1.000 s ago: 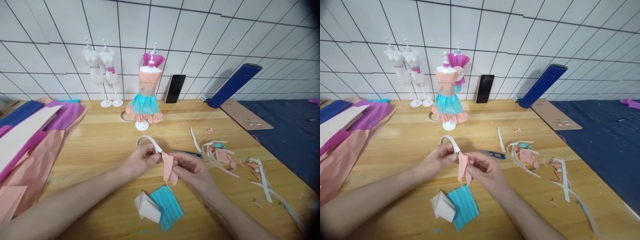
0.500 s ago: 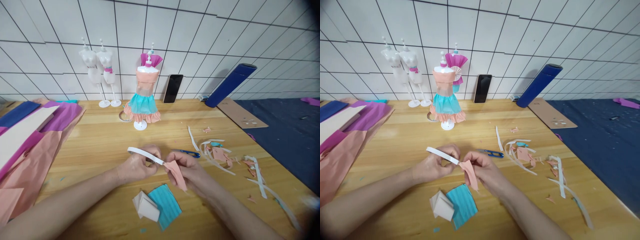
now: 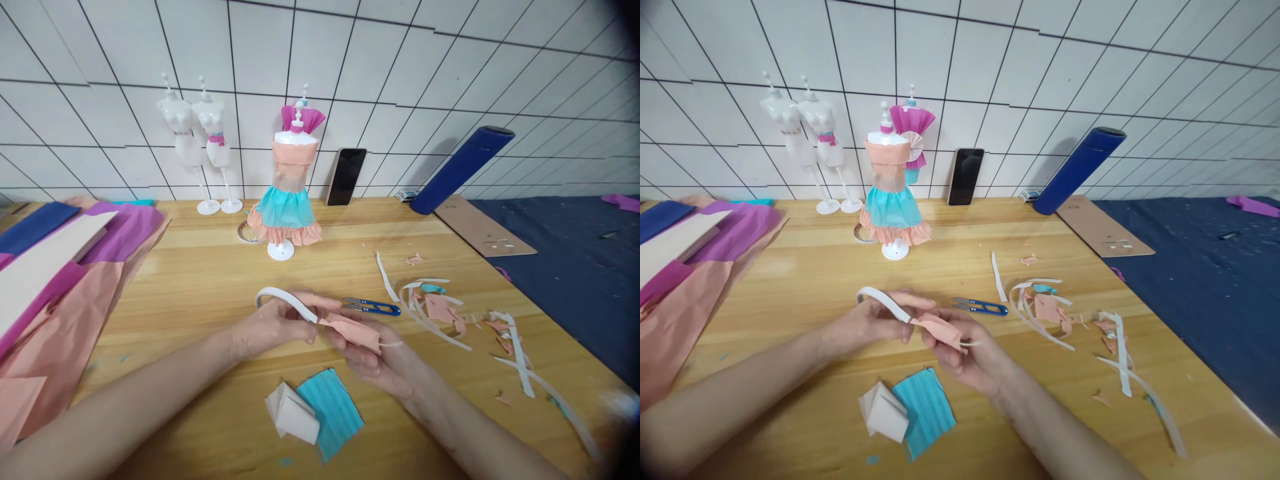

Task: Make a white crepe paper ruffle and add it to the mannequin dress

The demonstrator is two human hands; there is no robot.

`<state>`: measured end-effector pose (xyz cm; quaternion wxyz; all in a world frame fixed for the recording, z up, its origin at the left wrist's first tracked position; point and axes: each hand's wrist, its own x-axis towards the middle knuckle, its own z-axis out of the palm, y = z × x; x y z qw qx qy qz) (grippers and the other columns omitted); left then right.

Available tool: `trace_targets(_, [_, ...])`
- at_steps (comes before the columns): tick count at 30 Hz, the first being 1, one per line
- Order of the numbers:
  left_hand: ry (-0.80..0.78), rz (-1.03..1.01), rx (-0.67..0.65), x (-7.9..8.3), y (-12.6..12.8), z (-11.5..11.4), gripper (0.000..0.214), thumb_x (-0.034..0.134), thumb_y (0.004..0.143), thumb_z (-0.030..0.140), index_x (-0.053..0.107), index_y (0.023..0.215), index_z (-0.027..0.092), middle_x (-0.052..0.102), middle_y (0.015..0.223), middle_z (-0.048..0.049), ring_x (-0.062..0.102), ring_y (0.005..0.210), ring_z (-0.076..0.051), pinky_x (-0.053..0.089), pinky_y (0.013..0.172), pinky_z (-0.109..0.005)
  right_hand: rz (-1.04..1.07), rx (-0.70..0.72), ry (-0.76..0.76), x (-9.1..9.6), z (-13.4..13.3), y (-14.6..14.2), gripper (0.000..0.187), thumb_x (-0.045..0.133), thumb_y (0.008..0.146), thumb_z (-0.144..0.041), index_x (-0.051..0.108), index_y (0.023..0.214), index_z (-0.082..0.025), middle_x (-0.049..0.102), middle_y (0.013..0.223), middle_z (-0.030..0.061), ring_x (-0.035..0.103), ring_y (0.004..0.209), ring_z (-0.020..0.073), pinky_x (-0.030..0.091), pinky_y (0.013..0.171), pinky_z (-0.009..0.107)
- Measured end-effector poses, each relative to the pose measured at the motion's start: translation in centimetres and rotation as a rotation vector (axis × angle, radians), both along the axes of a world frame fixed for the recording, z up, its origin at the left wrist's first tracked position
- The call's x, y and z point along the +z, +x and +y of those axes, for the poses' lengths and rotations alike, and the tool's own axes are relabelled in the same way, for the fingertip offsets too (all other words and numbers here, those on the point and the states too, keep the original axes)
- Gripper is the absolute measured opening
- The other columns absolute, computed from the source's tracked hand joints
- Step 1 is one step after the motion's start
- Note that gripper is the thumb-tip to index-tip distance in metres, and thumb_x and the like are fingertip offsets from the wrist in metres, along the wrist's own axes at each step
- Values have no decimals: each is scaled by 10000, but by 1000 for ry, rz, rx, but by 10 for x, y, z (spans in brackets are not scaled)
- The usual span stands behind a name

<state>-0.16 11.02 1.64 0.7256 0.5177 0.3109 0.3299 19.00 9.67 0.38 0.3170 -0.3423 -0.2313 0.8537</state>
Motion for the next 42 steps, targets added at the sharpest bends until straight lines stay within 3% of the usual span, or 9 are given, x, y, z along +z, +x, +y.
trace_targets(4, [-74,-86,114,-6,0,0,255,711,681,231,720,920,140,605,655,-24,533,615,-117,389,616,-260,56,-92,6,-8,-5,-3,91,693,641,-163,719,723,-132,666,602,24,438,367,23,378,348,107])
trace_targets(10, [-268,-208,179,-13,5,-1,380,771,642,380,702,892,103,642,684,-67,560,612,-135,397,606,-271,59,-158,51,-9,-11,-9,336,801,538,-99,730,862,-155,711,850,44,611,644,80,490,575,145])
trace_targets(15, [-274,-139,259,-17,12,-4,464,759,636,471,695,881,81,619,605,-47,552,566,-127,382,568,-254,14,-205,63,-13,-14,-15,155,786,663,-248,697,737,-145,658,680,21,548,511,68,423,457,169])
trace_targets(25, [-433,-154,287,-10,16,-9,490,755,621,510,683,852,83,638,584,-48,578,525,-110,415,510,-194,-14,-368,65,-14,-10,-15,203,813,639,-244,635,693,-162,611,593,-23,466,433,34,383,419,150])
trace_targets(31, [-566,-128,410,-8,14,-4,289,621,813,371,610,705,104,630,576,-41,567,457,-93,431,473,-183,-17,-454,66,-13,-4,-11,218,820,616,-231,620,673,-165,627,598,-17,470,447,44,395,434,164])
trace_targets(37, [-570,-151,429,-9,12,0,233,619,822,316,599,735,101,680,766,-72,586,481,-87,459,462,-186,-43,-498,111,-8,1,-6,224,792,628,-244,576,634,-185,551,562,-56,479,473,68,375,413,179])
trace_targets(42, [-615,-189,402,-12,11,0,304,502,898,323,589,709,101,635,559,-53,583,446,-99,456,456,-173,-125,-426,190,-8,-3,-8,231,765,651,-343,601,677,-182,557,553,-38,485,449,83,341,390,192])
